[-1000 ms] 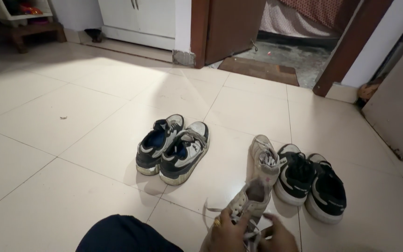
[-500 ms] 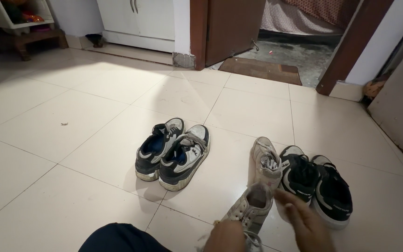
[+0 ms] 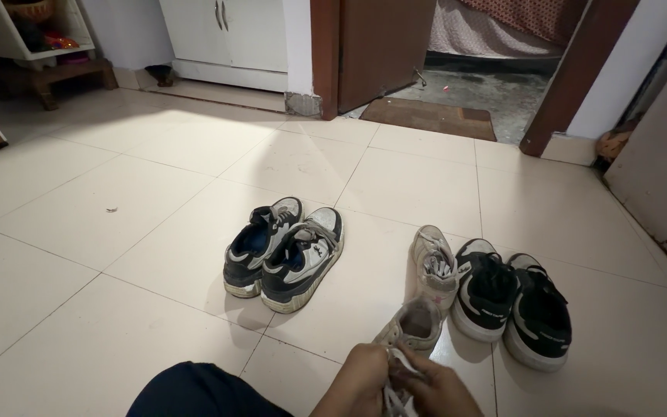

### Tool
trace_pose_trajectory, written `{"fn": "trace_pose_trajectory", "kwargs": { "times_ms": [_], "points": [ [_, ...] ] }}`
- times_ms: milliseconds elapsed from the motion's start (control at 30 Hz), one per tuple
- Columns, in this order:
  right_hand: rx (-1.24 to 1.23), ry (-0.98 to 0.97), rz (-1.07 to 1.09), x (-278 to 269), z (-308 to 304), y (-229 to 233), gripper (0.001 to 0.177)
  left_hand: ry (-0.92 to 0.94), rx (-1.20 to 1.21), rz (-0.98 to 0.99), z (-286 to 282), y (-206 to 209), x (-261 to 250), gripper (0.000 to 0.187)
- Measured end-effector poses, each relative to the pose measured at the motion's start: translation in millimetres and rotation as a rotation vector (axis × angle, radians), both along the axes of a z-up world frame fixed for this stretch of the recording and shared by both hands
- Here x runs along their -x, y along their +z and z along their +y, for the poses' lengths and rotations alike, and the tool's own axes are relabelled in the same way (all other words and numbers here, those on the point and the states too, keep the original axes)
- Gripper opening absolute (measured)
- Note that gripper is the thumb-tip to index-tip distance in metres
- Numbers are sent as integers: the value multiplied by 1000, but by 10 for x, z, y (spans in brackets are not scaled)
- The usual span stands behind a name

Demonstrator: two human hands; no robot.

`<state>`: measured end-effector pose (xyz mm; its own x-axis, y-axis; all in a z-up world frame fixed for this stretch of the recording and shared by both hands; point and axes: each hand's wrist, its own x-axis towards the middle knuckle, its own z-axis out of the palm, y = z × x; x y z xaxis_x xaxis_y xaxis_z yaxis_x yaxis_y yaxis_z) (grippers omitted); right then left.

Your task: The person sits on the floor and unlaces a pair of white sneakers, then moves to a pair of dark sneakers and unlaces them. The person then relaces the dark sneakers and places them back with the others.

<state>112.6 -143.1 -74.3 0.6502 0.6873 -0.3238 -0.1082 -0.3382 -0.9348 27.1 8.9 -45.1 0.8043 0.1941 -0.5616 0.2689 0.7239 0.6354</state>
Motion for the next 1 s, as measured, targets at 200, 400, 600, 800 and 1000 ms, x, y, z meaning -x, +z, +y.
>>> {"fn": "trace_pose_trajectory", "kwargs": {
  "times_ms": [200, 400, 600, 800, 1000],
  "points": [
    [413, -192, -184, 198, -9, 357, 48, -106, -9, -175, -157, 201, 34, 24],
    [-252, -457, 516, 507, 294, 642, 49, 601, -515, -30, -566, 297, -133, 22],
    [53, 122, -25, 382, -183, 971, 45, 748, 209, 68, -274, 301, -166, 35],
    [204, -20, 43, 178, -447, 1056, 39, 63, -1208, -59, -321, 459, -12, 25],
    [-231, -573, 263, -29, -554, 812, 34, -529, -1273, -111, -497, 792, 202, 42]
  ]
}}
